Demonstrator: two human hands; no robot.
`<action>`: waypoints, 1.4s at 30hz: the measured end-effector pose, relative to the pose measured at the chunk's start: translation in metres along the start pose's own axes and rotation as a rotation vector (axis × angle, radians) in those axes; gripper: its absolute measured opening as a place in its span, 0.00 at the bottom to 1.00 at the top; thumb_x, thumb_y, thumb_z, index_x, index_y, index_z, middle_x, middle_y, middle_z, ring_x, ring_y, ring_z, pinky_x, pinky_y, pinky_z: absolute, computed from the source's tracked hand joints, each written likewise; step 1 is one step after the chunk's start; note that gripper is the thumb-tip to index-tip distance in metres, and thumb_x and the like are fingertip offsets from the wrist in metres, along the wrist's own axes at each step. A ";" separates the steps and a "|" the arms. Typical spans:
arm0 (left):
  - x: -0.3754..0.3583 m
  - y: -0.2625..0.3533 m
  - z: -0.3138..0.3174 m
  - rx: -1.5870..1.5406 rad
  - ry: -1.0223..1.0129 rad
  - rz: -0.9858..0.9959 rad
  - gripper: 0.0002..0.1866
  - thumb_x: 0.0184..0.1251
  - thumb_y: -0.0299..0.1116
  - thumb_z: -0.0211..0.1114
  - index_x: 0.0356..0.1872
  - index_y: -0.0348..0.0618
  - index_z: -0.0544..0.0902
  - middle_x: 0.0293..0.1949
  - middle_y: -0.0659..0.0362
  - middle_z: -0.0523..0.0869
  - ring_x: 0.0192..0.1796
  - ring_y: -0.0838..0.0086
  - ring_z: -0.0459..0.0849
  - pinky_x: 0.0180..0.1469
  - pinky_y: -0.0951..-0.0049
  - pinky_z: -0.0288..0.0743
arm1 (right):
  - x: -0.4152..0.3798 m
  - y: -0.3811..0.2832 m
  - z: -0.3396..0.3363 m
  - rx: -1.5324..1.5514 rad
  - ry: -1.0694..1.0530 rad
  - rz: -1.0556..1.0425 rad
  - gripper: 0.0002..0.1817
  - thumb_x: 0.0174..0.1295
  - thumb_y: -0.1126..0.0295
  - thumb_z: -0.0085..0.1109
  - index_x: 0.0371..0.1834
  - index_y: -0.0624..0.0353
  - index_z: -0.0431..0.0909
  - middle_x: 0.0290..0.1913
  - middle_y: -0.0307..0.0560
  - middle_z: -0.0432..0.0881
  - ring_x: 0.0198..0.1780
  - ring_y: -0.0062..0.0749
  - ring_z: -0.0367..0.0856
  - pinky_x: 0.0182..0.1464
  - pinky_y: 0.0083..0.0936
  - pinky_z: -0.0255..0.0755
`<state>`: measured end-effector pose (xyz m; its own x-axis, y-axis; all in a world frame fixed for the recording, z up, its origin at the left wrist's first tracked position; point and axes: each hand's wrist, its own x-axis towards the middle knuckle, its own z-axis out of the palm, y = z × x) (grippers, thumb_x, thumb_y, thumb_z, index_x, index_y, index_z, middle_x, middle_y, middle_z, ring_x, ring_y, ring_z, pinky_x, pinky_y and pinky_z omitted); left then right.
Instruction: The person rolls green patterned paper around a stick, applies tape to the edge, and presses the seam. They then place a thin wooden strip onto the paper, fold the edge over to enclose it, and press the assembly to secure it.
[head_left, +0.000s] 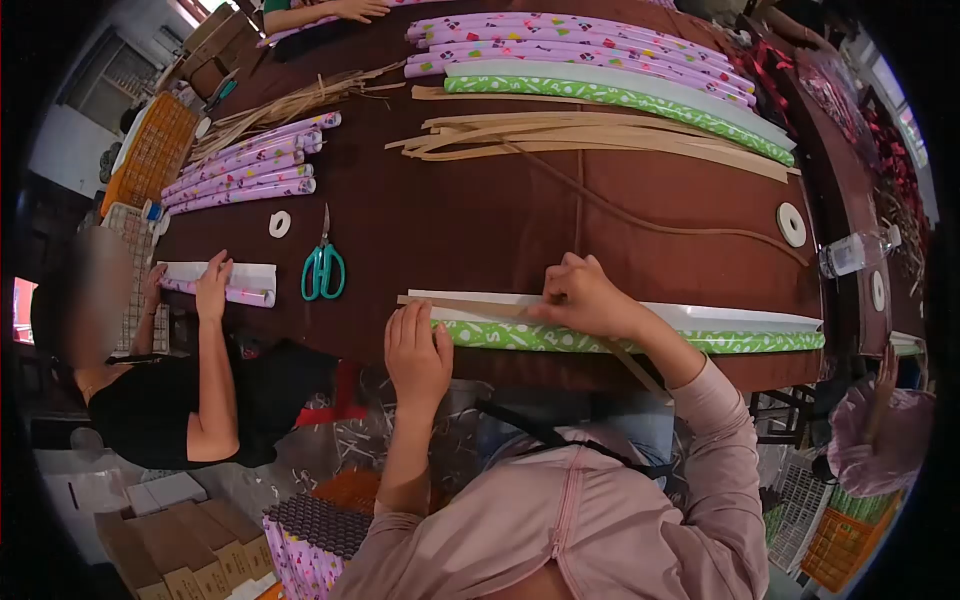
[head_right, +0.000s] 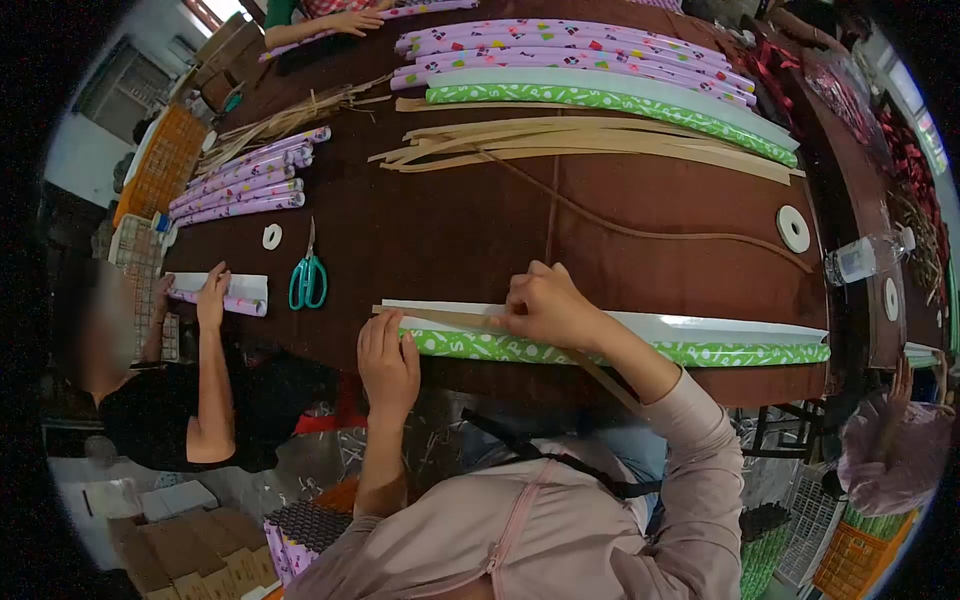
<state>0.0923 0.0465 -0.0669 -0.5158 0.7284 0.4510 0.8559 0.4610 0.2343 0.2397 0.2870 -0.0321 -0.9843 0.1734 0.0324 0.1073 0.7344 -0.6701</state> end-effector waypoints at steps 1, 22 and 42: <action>0.000 0.000 0.000 0.006 0.004 0.003 0.16 0.68 0.31 0.58 0.53 0.33 0.78 0.54 0.48 0.80 0.60 0.51 0.76 0.67 0.52 0.67 | -0.004 0.000 -0.003 -0.037 -0.006 0.012 0.16 0.57 0.56 0.70 0.21 0.57 0.83 0.29 0.37 0.78 0.41 0.36 0.70 0.48 0.35 0.61; 0.001 -0.001 -0.002 0.023 -0.012 0.030 0.16 0.69 0.30 0.57 0.54 0.31 0.78 0.55 0.47 0.80 0.59 0.50 0.76 0.68 0.52 0.66 | -0.020 0.017 -0.014 -0.198 0.033 0.157 0.21 0.49 0.49 0.73 0.17 0.55 0.83 0.27 0.38 0.81 0.42 0.38 0.73 0.46 0.36 0.62; 0.006 0.008 -0.010 0.103 -0.054 0.052 0.16 0.69 0.34 0.59 0.53 0.38 0.80 0.54 0.48 0.79 0.58 0.53 0.76 0.68 0.50 0.64 | -0.017 0.011 -0.009 -0.316 0.002 0.201 0.20 0.49 0.49 0.71 0.19 0.54 0.84 0.30 0.40 0.82 0.45 0.38 0.76 0.49 0.37 0.64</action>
<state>0.0967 0.0494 -0.0540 -0.4747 0.7777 0.4122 0.8745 0.4698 0.1207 0.2585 0.2978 -0.0332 -0.9390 0.3357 -0.0753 0.3367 0.8517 -0.4016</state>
